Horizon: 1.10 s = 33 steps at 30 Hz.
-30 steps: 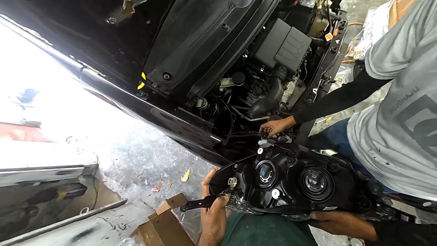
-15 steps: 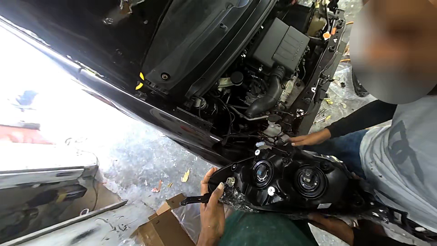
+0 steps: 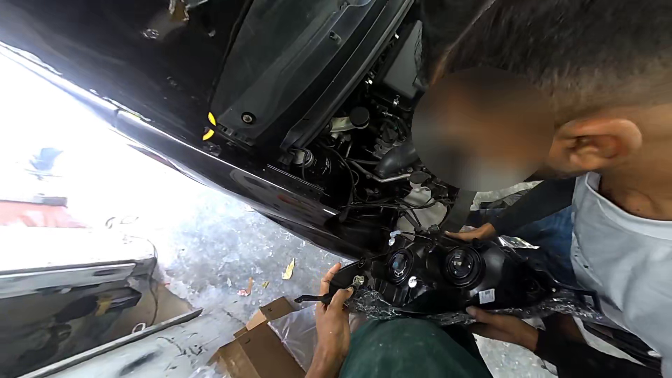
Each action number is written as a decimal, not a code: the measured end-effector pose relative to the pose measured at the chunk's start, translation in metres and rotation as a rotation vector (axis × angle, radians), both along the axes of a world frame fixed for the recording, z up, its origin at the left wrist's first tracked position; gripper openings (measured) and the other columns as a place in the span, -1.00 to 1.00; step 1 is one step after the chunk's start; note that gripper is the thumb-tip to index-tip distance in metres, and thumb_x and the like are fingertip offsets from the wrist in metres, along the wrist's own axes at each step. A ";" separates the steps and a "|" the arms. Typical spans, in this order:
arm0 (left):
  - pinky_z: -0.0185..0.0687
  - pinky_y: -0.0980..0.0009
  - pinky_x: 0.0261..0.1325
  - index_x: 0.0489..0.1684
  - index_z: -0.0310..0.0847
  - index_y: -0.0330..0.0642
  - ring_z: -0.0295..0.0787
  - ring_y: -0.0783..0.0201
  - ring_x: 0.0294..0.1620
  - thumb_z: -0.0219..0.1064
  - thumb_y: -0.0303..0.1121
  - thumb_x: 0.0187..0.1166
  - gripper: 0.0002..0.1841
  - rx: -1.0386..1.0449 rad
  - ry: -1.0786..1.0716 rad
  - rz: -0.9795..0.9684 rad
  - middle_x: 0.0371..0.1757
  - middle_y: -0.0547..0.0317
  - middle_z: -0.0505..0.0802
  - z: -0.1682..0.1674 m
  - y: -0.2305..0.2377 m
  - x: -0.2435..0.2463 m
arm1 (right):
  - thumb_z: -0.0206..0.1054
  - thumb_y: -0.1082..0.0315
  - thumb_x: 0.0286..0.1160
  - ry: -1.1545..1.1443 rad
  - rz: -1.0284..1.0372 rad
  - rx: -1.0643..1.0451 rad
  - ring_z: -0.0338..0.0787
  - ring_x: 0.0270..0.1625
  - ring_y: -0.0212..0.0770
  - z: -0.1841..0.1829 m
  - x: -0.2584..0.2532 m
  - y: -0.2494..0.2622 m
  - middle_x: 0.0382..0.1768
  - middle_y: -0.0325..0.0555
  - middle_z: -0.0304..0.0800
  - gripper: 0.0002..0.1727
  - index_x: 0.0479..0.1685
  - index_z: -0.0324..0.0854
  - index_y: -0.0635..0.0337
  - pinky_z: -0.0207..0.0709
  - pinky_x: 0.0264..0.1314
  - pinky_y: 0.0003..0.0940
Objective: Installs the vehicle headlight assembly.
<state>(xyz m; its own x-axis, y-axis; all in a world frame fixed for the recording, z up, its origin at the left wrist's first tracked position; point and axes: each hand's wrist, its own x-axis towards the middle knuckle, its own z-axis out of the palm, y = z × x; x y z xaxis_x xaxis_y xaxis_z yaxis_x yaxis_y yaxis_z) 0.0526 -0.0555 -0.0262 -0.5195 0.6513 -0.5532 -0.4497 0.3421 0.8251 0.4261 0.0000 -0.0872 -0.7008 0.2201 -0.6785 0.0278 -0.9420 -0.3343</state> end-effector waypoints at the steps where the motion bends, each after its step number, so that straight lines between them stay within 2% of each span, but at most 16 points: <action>1: 0.80 0.19 -0.15 0.61 0.38 -0.23 0.78 0.06 0.10 0.25 -0.50 0.32 -0.32 -0.019 -0.004 0.002 0.30 -0.14 0.73 -0.004 0.000 0.003 | 0.55 -0.15 0.36 0.024 0.003 -0.023 0.73 0.42 -0.26 -0.006 0.003 0.002 0.29 -0.20 0.79 -0.30 0.40 0.54 0.06 0.53 0.59 -0.31; 5: 0.81 0.10 -0.15 0.62 0.38 -0.23 0.79 -0.03 0.08 0.29 -0.48 0.37 -0.34 -0.056 -0.028 -0.007 0.30 -0.20 0.72 -0.016 0.007 0.010 | 0.56 -0.16 0.34 0.076 -0.011 -0.153 0.63 0.55 -0.14 -0.036 0.017 0.010 0.44 -0.03 0.69 -0.15 0.54 0.43 0.16 0.44 0.69 -0.27; 8: 0.81 0.06 -0.12 0.54 0.47 -0.22 0.79 -0.05 0.05 0.30 -0.48 0.45 -0.44 -0.097 0.001 -0.058 0.25 -0.21 0.75 -0.017 0.024 0.015 | 0.49 -0.21 0.40 0.085 0.006 -0.186 0.56 0.62 -0.16 -0.050 0.026 0.019 0.53 -0.03 0.61 -0.10 0.63 0.34 0.17 0.39 0.73 -0.30; 11: 0.79 0.07 -0.08 0.38 0.60 -0.22 0.79 -0.01 0.00 0.32 -0.45 0.53 -0.59 -0.152 0.056 -0.093 0.11 -0.16 0.79 -0.011 0.050 0.021 | 0.52 -0.24 0.34 0.116 -0.018 -0.216 0.52 0.66 -0.17 -0.049 0.027 0.033 0.56 -0.04 0.58 -0.06 0.64 0.34 0.16 0.37 0.75 -0.31; 14: 0.77 0.09 -0.05 0.25 0.67 -0.20 0.79 0.01 -0.03 0.33 -0.41 0.58 -0.70 -0.184 0.104 -0.138 0.03 -0.14 0.80 -0.001 0.073 0.025 | 0.40 -0.29 0.43 0.132 -0.003 -0.193 0.49 0.67 -0.23 -0.039 0.027 0.046 0.57 -0.09 0.59 -0.10 0.63 0.36 0.15 0.34 0.75 -0.37; 17: 0.74 0.08 -0.06 0.13 0.69 -0.20 0.76 0.03 -0.06 0.30 -0.40 0.64 -0.79 -0.205 0.132 -0.167 -0.03 -0.11 0.79 0.006 0.088 0.026 | 0.40 -0.29 0.42 0.149 -0.003 -0.171 0.50 0.67 -0.21 -0.039 0.027 0.052 0.57 -0.08 0.58 -0.11 0.62 0.40 0.14 0.35 0.75 -0.34; 19: 0.74 0.07 -0.05 0.07 0.70 -0.20 0.76 0.04 -0.06 0.29 -0.39 0.66 -0.83 -0.208 0.151 -0.188 -0.06 -0.08 0.80 0.009 0.095 0.026 | 0.33 -0.26 0.52 0.167 -0.021 -0.200 0.47 0.69 -0.21 -0.040 0.030 0.053 0.60 -0.08 0.54 -0.14 0.66 0.35 0.15 0.32 0.76 -0.36; 24: 0.67 0.02 0.01 0.06 0.72 -0.13 0.74 0.04 0.03 0.30 -0.30 0.69 -0.82 -0.227 0.162 -0.233 -0.02 -0.01 0.82 0.003 0.111 0.019 | 0.07 -0.16 0.75 0.107 -0.055 -0.156 0.53 0.65 -0.20 -0.030 0.023 0.062 0.56 -0.04 0.58 -0.29 0.64 0.34 0.21 0.38 0.73 -0.34; 27: 0.67 0.01 0.01 0.05 0.73 -0.11 0.74 0.04 0.02 0.33 -0.23 0.68 -0.80 -0.225 0.144 -0.248 -0.01 -0.01 0.81 0.000 0.123 0.015 | -0.14 -0.09 0.86 0.086 -0.066 -0.186 0.53 0.63 -0.25 -0.024 0.020 0.071 0.54 -0.06 0.60 -0.35 0.63 0.37 0.21 0.37 0.71 -0.40; 30: 0.70 0.06 -0.06 0.10 0.70 -0.11 0.75 0.06 -0.06 0.33 -0.18 0.68 -0.76 -0.232 0.126 -0.259 -0.03 -0.02 0.80 -0.002 0.133 0.008 | -0.22 -0.01 0.91 0.077 -0.094 -0.215 0.53 0.63 -0.27 -0.016 0.013 0.078 0.54 -0.08 0.59 -0.39 0.63 0.38 0.21 0.37 0.71 -0.41; 33: 0.71 0.06 -0.08 0.18 0.68 -0.09 0.76 0.05 -0.06 0.34 -0.12 0.67 -0.70 -0.252 0.107 -0.280 -0.01 -0.04 0.82 -0.008 0.141 -0.001 | -0.20 -0.01 0.91 0.091 -0.112 -0.247 0.52 0.65 -0.28 -0.015 0.008 0.081 0.57 -0.10 0.57 -0.39 0.65 0.39 0.19 0.36 0.71 -0.44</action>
